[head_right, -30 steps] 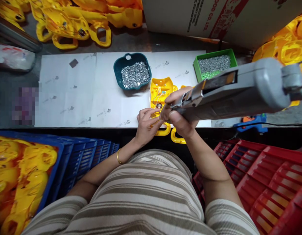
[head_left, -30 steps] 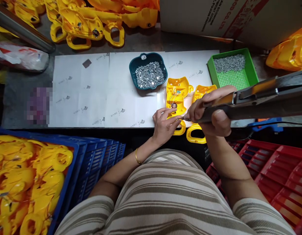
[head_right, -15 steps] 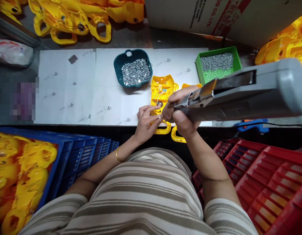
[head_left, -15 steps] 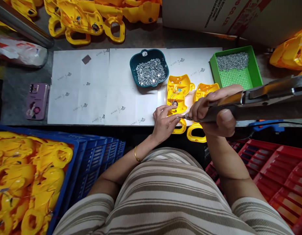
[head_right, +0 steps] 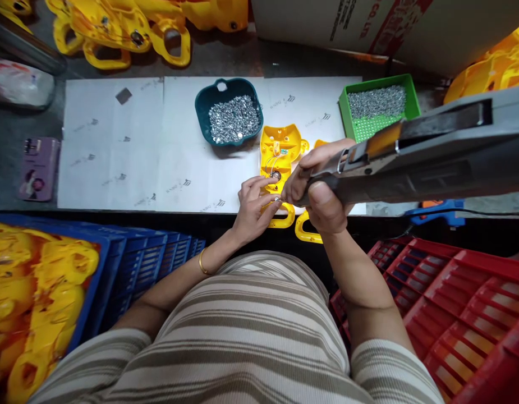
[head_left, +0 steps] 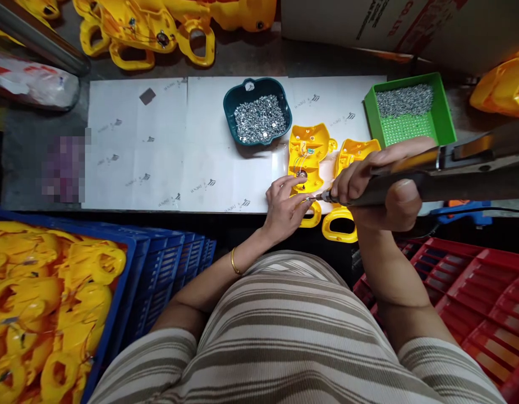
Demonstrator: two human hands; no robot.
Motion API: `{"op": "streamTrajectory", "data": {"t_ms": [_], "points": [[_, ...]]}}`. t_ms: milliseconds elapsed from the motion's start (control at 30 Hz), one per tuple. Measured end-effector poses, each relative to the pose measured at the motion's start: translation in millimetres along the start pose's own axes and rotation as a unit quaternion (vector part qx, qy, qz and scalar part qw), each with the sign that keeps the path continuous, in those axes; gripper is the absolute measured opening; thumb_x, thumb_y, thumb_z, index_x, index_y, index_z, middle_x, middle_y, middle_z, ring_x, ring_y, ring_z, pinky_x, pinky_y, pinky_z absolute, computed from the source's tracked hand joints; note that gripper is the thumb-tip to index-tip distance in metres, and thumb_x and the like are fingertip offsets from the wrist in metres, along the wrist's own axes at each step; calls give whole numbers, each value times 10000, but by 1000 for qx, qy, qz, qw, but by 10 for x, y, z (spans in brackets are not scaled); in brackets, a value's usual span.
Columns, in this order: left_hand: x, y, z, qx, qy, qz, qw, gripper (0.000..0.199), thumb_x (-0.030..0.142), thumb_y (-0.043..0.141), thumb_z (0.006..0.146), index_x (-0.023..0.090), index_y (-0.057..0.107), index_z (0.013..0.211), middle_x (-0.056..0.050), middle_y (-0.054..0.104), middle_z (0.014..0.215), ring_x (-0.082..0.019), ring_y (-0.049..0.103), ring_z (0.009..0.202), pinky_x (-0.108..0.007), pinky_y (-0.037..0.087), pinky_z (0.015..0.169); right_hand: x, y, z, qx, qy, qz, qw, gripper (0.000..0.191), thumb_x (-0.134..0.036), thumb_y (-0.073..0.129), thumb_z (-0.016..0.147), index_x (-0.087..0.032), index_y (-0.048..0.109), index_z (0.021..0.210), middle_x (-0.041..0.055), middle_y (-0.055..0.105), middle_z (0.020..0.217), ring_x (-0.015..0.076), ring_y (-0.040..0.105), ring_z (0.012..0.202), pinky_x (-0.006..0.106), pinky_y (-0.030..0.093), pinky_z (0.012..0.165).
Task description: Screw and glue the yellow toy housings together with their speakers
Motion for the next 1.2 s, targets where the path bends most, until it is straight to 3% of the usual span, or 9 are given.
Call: {"op": "streamTrajectory", "data": {"t_ms": [400,533,733,800,933,1200], "points": [[-30,-2,-4,-27,24,16,999,275,359,497,969,223,735,961,-75,612,1282,-252,395,1262,-426,322,1052,-6,-13,-32,-13,48,-10,999,156,-453,661,779,-308,621,816,-56,433,439,144,400,305,311,339,291],[-38,-39,23,-19,26,31,999,307,470,523,941,254,724,1028,-65,587,1331,-256,395,1273,-425,309,1068,-4,-21,-36,-40,47,-22,998,221,-514,657,793,-313,607,871,-67,419,436,142,383,302,321,363,321],[-144,-29,-20,53,-39,63,996,702,636,552,861,155,511,1370,-174,485,1422,-295,407,1273,-422,309,1072,48,-90,54,-8,19,-51,999,251,-531,658,791,-306,571,862,-74,419,464,127,395,325,301,371,338],[-172,28,-49,28,-63,57,996,795,659,547,850,135,420,1435,-185,495,1413,-303,427,1248,-422,330,1039,108,-113,86,8,3,-49,999,241,-498,682,780,-295,581,861,-71,426,480,120,410,337,293,369,339],[-126,109,-85,-30,-94,63,993,783,612,552,869,169,342,1481,-154,520,1401,-297,457,1190,-412,356,966,282,-184,89,12,-2,-64,998,267,-521,684,781,-306,563,884,-73,425,475,127,398,331,305,373,349],[-22,94,-94,-49,-103,85,990,798,579,601,849,141,355,1469,-155,532,1384,-299,451,1175,-411,350,940,436,-300,31,-11,48,-91,995,339,-615,657,761,-347,529,924,-77,411,473,157,398,333,338,372,364]]}}
Point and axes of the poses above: each hand's wrist, its own z-axis towards the middle knuckle, its own y-axis out of the palm, x = y × z, the point moved 1 cm from there along z, towards the middle knuckle
